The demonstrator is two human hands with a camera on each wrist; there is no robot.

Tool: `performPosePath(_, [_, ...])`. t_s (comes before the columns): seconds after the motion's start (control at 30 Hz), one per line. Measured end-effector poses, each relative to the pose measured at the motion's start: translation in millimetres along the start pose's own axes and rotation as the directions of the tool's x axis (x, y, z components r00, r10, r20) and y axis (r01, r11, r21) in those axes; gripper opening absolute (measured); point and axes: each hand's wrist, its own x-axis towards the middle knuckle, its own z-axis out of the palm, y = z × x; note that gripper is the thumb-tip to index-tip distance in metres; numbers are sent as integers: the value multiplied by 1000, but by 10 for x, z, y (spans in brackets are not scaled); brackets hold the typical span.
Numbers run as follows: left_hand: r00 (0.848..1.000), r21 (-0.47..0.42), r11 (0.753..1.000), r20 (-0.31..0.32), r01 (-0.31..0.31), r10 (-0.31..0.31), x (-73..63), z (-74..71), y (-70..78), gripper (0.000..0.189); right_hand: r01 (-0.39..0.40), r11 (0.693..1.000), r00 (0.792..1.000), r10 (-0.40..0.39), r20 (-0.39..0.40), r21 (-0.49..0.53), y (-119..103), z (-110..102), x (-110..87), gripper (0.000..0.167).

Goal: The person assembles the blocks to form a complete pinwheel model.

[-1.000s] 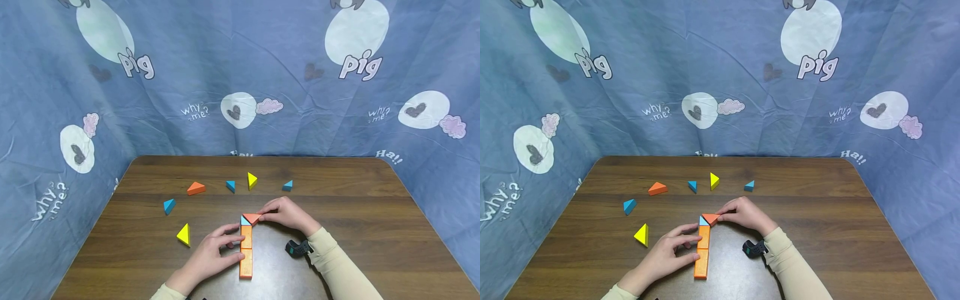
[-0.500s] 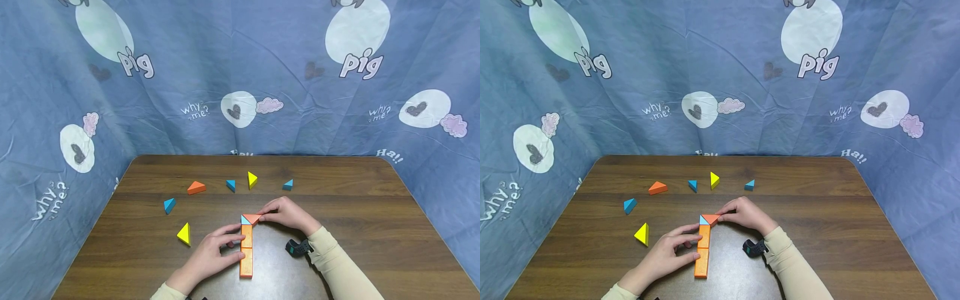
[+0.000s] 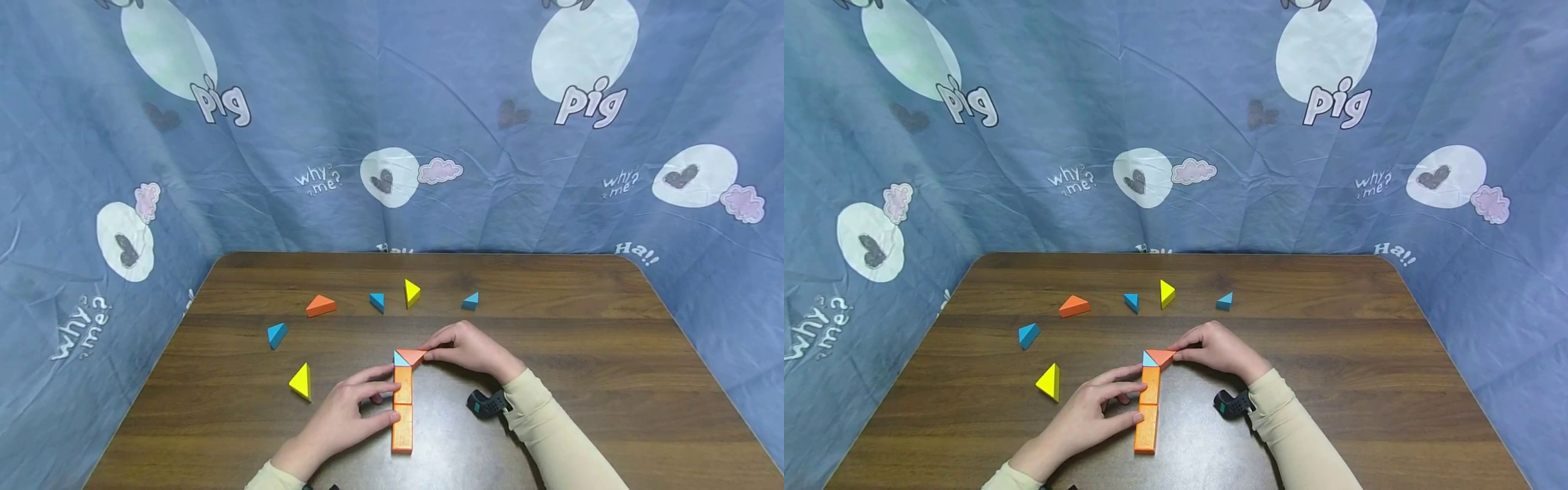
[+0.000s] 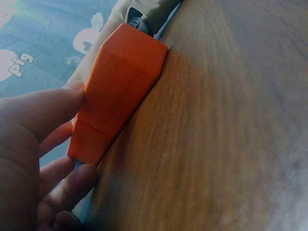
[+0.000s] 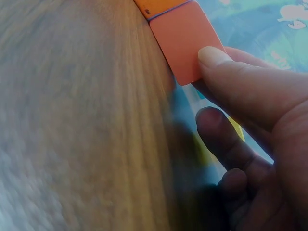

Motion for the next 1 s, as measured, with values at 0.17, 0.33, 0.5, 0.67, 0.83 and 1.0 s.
performPosePath(0.17, [1000,7,1000,-8,-6,7,-2,0,1,41,-4,1000,1000,4,15,-5,16,-5,4,19])
performPosePath(0.33, [1000,7,1000,-6,13,-13,-3,-4,16,41,-8,1000,1000,8,18,-6,23,-10,3,18])
performPosePath(0.5, [1000,9,1000,-8,10,-10,-5,-2,17,41,-3,1000,1000,4,8,-8,26,-8,2,17])
performPosePath(0.67, [1000,11,1000,-9,9,-9,-8,1,13,41,-2,1000,1000,2,8,-8,18,-8,3,18])
performPosePath(0.83, [1000,13,1000,1,22,-22,-4,-5,21,41,-1,1000,1000,1,14,-6,18,-10,4,18])
performPosePath(1.0, [1000,10,1000,5,24,-24,-2,-8,23,41,-5,1000,1000,5,22,4,13,-17,1,18])
